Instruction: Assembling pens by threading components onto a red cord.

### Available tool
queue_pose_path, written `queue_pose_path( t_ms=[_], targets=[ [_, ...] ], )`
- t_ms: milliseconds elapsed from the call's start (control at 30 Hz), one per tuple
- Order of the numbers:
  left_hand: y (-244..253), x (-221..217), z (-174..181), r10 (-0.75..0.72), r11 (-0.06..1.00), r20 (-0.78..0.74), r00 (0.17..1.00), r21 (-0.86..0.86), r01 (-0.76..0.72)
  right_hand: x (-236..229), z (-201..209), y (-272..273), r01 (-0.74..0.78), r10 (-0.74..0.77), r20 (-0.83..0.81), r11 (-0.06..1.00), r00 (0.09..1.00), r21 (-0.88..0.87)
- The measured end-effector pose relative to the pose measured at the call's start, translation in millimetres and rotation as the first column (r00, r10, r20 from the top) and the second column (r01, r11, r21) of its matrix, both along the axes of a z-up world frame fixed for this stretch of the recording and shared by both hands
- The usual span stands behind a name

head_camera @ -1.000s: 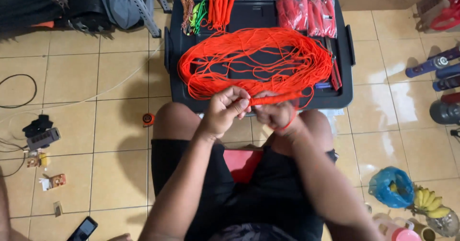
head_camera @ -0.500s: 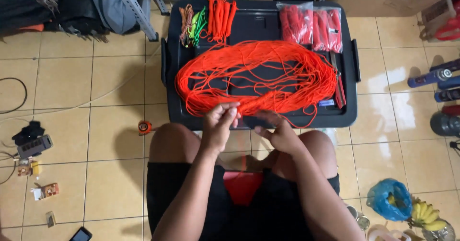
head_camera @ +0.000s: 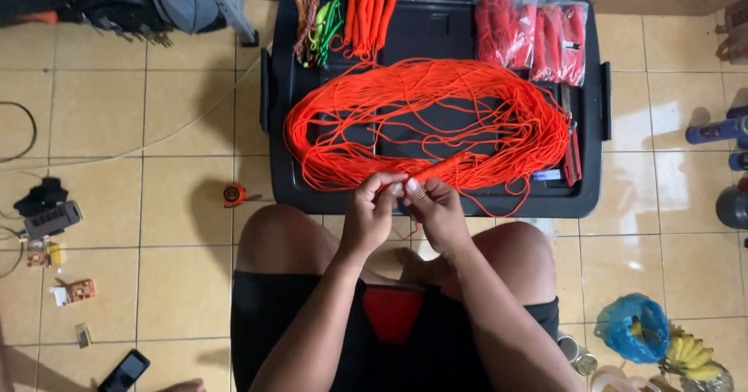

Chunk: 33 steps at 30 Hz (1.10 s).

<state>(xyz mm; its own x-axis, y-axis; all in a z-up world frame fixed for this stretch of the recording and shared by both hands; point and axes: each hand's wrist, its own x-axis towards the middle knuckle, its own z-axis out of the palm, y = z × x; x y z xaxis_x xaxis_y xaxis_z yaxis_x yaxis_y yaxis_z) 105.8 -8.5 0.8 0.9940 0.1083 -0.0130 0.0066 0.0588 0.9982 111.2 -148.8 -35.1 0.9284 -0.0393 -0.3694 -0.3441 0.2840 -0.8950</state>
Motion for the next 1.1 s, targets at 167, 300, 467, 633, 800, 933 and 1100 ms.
queue_pose_path(
  t_ms=[167, 300, 467, 633, 800, 933, 1100],
  targets=[
    [-3, 4, 7, -0.052, 0.984, 0.129, 0.99, 0.177, 0.029, 6, 12, -3, 0.012, -0.013, 0.019, 0.998, 1.0, 0.069],
    [0, 4, -12, -0.114, 0.993, -0.003, 0.993, -0.004, 0.114, 7, 25, 2, -0.005, 0.004, 0.041, 1.0, 0.999, 0.021],
    [16, 3, -19, -0.255, 0.966, -0.111, 0.961, -0.075, 0.247, 12, 64, 11, -0.072, 0.078, 0.133, 0.996, 0.988, -0.049],
    [34, 10, 23, -0.247, 0.964, -0.072, 0.966, 0.084, 0.252, 5, 26, -7, -0.17, 0.218, 0.243, 0.964, 0.945, -0.204],
    [3, 18, 32, -0.248, 0.913, 0.248, 0.936, 0.384, 0.14, -3, -10, -20, -0.208, 0.416, 0.365, 0.846, 0.833, -0.49],
    [-10, 9, 33, -0.209, 0.9, 0.219, 0.953, 0.425, 0.099, -17, 5, -25, -0.169, 0.432, 0.387, 0.815, 0.814, -0.554],
    [-20, -2, 38, -0.219, 0.902, 0.071, 0.973, 0.396, 0.174, -36, 36, -28, -0.214, 0.413, 0.329, 0.838, 0.849, -0.502]
  ],
)
